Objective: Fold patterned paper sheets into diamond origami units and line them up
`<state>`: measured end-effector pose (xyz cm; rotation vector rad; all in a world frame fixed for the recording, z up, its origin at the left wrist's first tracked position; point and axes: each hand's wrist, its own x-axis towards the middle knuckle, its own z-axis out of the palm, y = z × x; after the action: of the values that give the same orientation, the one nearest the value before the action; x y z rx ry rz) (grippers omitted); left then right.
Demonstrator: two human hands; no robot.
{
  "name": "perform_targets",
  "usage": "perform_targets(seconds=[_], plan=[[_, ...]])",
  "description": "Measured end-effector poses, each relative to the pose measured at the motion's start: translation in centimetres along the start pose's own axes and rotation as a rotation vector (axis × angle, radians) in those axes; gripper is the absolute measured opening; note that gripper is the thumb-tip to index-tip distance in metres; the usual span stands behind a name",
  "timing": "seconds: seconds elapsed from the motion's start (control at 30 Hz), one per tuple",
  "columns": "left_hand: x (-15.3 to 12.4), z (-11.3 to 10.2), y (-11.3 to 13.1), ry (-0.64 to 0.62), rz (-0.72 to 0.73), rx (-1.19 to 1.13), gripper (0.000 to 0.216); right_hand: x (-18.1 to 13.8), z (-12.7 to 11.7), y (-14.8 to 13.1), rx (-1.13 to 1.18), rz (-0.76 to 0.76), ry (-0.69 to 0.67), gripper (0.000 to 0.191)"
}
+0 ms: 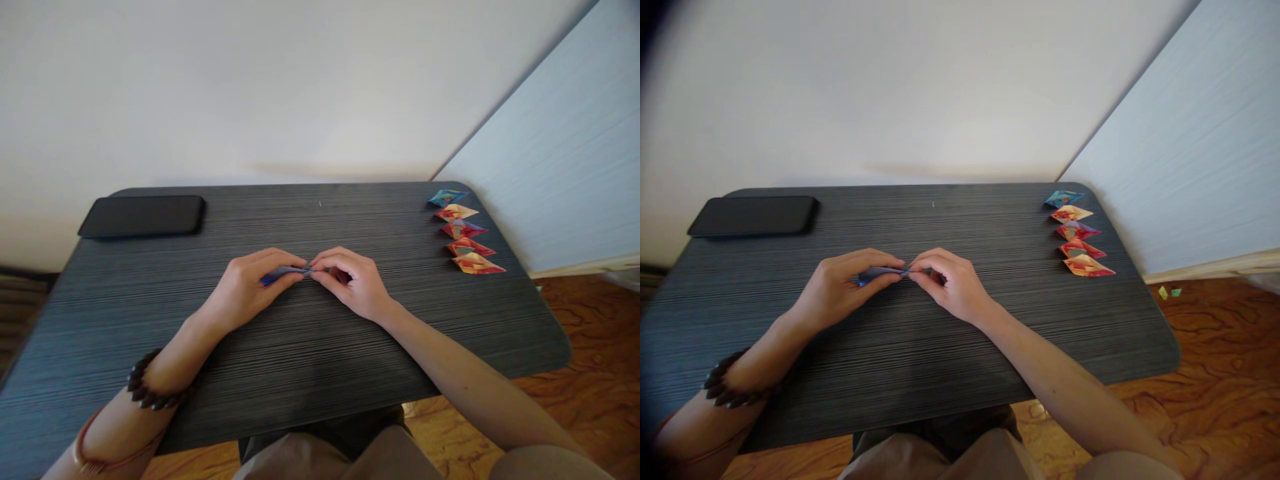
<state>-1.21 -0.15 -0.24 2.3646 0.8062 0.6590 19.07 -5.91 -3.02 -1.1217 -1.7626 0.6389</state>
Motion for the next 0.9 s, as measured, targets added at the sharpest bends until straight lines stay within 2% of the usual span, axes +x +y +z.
perform_targets(seconds=[0.23,0.57,0.7,0.9], plan=[[0.28,-0.31,1.05,-0.128,-0.296,-0.138,0.020,-0.04,-0.10,-0.11,0.039,0.016,-0.011,0.009],[0.18,0.30,0.69,-0.213,-0.410,-0.357,0.024,0.06,-0.27,-0.19,0.053,0.056,-0.003,0.009],[0.09,0.24,1.02,-0.314,-0.517,-0.506,0.028,0.05,-0.28,-0.14,0.050,0.005,0.005,0.008],[0.29,-0.18,1.07,-0.340,-0.580,-0.626,0.026,-0.16,-0.10,0.16,0.002,-0.178,-0.007,0.008]])
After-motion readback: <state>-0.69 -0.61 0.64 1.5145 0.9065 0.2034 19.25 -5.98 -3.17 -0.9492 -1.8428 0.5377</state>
